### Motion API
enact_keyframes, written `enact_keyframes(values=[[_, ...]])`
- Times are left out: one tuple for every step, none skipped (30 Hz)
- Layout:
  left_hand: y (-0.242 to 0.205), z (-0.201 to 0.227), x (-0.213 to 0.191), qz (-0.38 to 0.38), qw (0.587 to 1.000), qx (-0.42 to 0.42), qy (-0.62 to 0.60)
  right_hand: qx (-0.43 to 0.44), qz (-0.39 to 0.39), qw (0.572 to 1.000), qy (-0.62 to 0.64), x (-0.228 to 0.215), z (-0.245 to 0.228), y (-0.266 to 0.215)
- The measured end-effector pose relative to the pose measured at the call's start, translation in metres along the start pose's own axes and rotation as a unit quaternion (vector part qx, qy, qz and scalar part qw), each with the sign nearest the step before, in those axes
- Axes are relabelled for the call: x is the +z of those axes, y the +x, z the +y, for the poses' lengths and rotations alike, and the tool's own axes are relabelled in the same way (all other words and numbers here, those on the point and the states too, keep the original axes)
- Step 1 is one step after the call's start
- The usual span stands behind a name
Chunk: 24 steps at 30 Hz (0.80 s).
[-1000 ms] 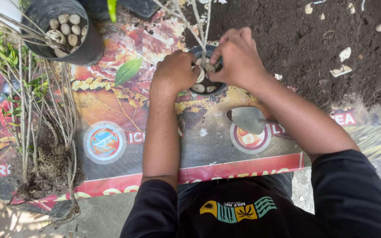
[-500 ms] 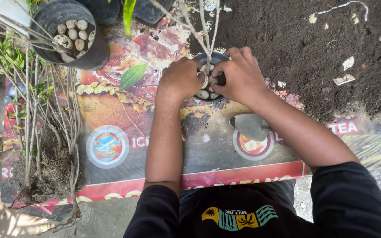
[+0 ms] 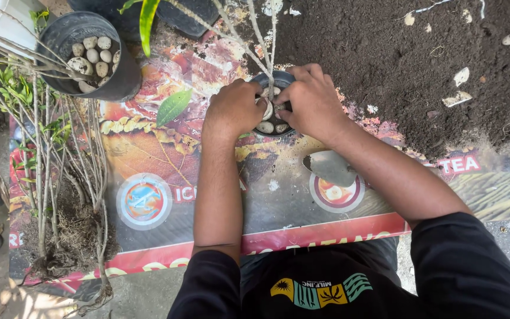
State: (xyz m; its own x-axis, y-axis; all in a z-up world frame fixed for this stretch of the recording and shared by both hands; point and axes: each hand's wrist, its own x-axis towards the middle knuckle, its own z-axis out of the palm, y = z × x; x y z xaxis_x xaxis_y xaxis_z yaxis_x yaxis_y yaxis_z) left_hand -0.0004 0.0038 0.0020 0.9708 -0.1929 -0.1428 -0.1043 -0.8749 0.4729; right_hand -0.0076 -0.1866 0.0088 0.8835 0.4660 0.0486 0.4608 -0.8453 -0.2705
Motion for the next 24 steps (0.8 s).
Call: enact_keyframes(values=[[0.0, -0.001, 0.001, -0.001, 1.0, 0.0, 0.0, 0.0, 0.0, 1.0, 0.001, 0.0, 0.0, 0.0], [0.0, -0.002, 0.002, 0.004, 1.0, 0.003, -0.003, 0.0, -0.002, 1.0, 0.003, 0.0, 0.001, 0.0], [0.001, -0.003, 0.003, 0.009, 1.0, 0.007, -0.006, 0.0, -0.004, 1.0, 0.004, 0.0, 0.002, 0.0], [0.001, -0.003, 0.004, 0.008, 1.0, 0.008, -0.007, 0.001, -0.004, 1.0, 0.004, 0.001, 0.004, 0.001], [0.0, -0.004, 0.003, 0.01, 1.0, 0.008, -0.008, 0.0, -0.006, 1.0, -0.002, 0.002, 0.006, 0.002], [-0.001, -0.004, 0.003, 0.013, 1.0, 0.009, -0.009, 0.0, -0.009, 1.0, -0.009, 0.002, 0.007, 0.003], [-0.001, -0.004, 0.002, 0.014, 1.0, 0.009, -0.009, -0.002, -0.007, 1.0, -0.009, 0.002, 0.006, 0.004], [-0.001, -0.004, 0.0, 0.014, 1.0, 0.015, -0.012, -0.002, -0.007, 1.0, -0.015, 0.001, 0.005, 0.006], [-0.002, -0.004, 0.0, 0.012, 1.0, 0.022, -0.015, -0.001, -0.007, 1.0, -0.02, 0.0, 0.004, 0.006], [-0.001, -0.005, 0.001, 0.013, 1.0, 0.022, -0.015, -0.001, -0.007, 1.0, -0.02, 0.002, 0.005, 0.006], [0.0, -0.006, 0.001, 0.015, 0.999, 0.029, -0.011, -0.002, -0.004, 1.0, -0.021, 0.003, 0.005, 0.007], [0.0, -0.008, 0.001, 0.016, 0.999, 0.037, -0.007, -0.003, -0.002, 1.0, -0.021, 0.005, 0.006, 0.007], [-0.001, -0.007, -0.001, 0.015, 0.999, 0.035, -0.007, -0.004, -0.003, 1.0, -0.02, 0.005, 0.006, 0.008], [-0.002, -0.006, -0.002, 0.005, 0.999, 0.031, -0.006, -0.001, -0.008, 1.0, -0.016, 0.005, 0.005, 0.009], [-0.002, -0.005, -0.004, -0.005, 1.0, 0.029, -0.005, 0.003, -0.012, 1.0, -0.013, 0.005, 0.005, 0.009], [-0.003, -0.005, -0.003, -0.007, 1.0, 0.028, -0.006, 0.004, -0.014, 1.0, -0.012, 0.006, 0.004, 0.008], [-0.002, -0.005, -0.003, -0.011, 0.999, 0.032, -0.003, 0.012, -0.018, 1.0, -0.007, 0.005, 0.003, 0.008], [-0.002, -0.005, -0.004, -0.014, 0.999, 0.036, -0.001, 0.019, -0.021, 1.0, -0.003, 0.004, 0.002, 0.008], [-0.001, -0.006, -0.002, -0.015, 0.999, 0.038, -0.001, 0.021, -0.02, 1.0, -0.004, 0.003, 0.005, 0.005], [0.0, -0.006, -0.001, -0.012, 0.999, 0.043, 0.005, 0.008, -0.001, 1.0, 0.013, 0.001, 0.007, 0.002], [0.0, -0.008, 0.0, -0.008, 0.999, 0.047, 0.012, -0.005, 0.019, 0.999, 0.029, 0.0, 0.008, 0.0], [0.0, -0.007, -0.001, -0.008, 0.999, 0.049, 0.013, -0.004, 0.021, 0.999, 0.028, -0.007, 0.014, -0.008], [0.0, -0.008, -0.001, -0.006, 0.999, 0.048, 0.012, -0.022, 0.045, 0.997, 0.063, -0.013, 0.019, -0.016], [-0.001, -0.009, -0.002, -0.004, 0.999, 0.047, 0.011, -0.041, 0.068, 0.992, 0.098, -0.02, 0.023, -0.023]])
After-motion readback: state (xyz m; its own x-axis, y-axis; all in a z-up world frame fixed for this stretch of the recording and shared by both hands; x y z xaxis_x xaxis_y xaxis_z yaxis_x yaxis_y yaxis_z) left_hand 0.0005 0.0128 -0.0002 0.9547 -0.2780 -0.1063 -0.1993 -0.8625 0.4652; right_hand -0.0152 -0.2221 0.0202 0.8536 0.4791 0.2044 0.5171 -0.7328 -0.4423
